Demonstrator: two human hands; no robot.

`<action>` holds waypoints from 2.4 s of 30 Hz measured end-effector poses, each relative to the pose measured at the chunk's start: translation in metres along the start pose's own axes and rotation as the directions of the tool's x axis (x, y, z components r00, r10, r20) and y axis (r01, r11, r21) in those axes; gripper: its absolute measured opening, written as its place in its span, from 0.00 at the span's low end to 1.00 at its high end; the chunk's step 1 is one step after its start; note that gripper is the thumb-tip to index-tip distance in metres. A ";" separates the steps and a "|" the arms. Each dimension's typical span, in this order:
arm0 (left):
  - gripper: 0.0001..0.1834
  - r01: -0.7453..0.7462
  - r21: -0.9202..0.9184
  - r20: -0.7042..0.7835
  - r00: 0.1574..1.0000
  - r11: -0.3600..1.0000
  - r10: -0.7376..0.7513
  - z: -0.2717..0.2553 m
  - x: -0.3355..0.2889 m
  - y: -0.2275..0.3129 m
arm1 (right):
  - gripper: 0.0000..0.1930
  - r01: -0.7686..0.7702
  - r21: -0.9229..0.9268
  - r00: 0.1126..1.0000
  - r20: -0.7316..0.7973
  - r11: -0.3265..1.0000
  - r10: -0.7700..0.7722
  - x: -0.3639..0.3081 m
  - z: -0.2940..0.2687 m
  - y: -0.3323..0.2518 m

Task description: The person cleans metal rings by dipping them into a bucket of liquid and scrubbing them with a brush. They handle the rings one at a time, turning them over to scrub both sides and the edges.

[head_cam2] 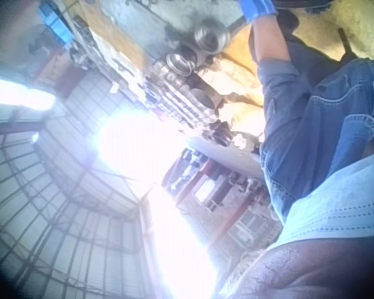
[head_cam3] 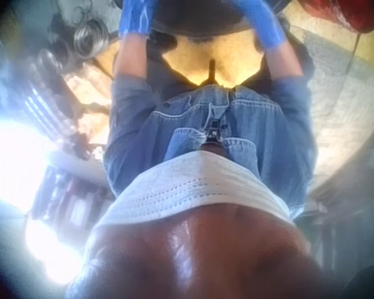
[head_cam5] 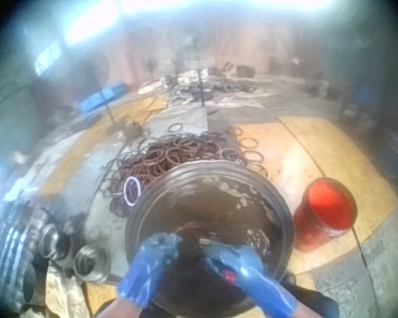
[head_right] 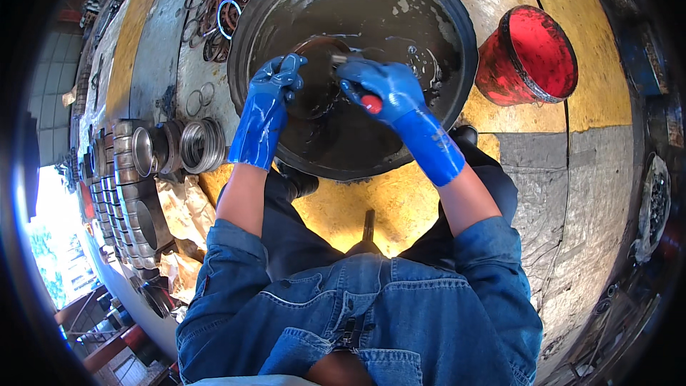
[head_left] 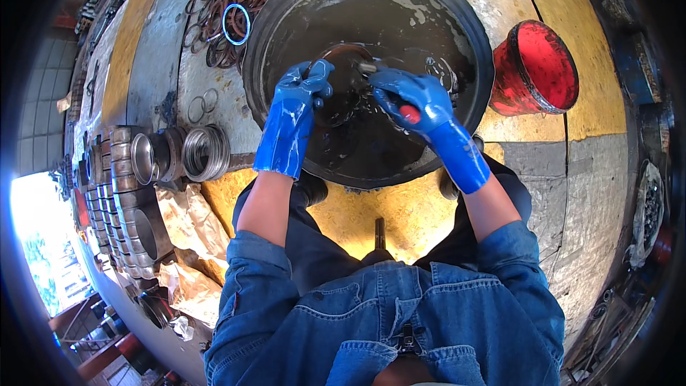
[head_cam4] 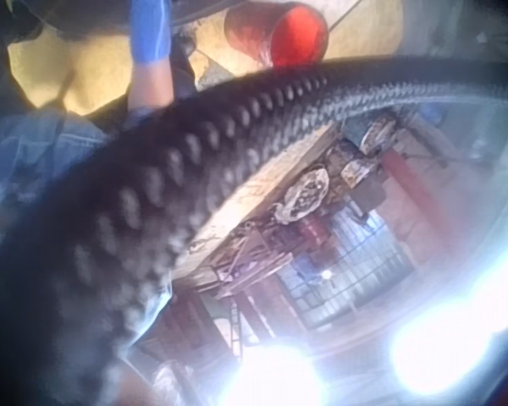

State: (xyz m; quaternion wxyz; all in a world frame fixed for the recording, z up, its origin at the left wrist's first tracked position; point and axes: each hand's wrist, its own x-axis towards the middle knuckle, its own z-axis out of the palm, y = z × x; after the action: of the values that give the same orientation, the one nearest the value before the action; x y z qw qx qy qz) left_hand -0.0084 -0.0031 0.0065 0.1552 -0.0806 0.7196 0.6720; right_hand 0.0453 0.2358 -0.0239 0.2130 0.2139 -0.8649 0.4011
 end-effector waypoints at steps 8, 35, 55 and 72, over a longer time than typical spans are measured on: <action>0.16 0.010 -0.001 0.081 0.997 1.000 -0.010 0.012 -0.012 0.006 | 0.14 -0.333 -0.320 0.915 0.118 0.887 0.386 -0.013 0.027 0.012; 0.15 -0.011 -0.098 0.077 0.997 0.995 0.019 0.016 -0.006 -0.009 | 0.23 -0.260 -0.477 0.951 0.024 0.840 0.308 -0.001 0.016 -0.016; 0.19 -0.037 -0.053 0.085 0.996 0.998 0.041 0.028 -0.015 -0.006 | 0.11 -0.861 0.240 0.501 0.549 0.449 0.669 0.004 0.030 -0.018; 0.16 -0.043 -0.017 0.166 0.985 0.999 0.045 0.034 -0.023 0.003 | 0.12 -0.686 -0.198 0.685 0.150 0.701 0.713 -0.013 0.059 -0.004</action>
State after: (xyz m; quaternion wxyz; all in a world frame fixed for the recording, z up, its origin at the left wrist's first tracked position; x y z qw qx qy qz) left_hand 0.0160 0.0283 0.0153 0.1994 -0.0093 0.7013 0.6843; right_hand 0.0459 0.1896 -0.0633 -0.0383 -0.1042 -0.9219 0.3711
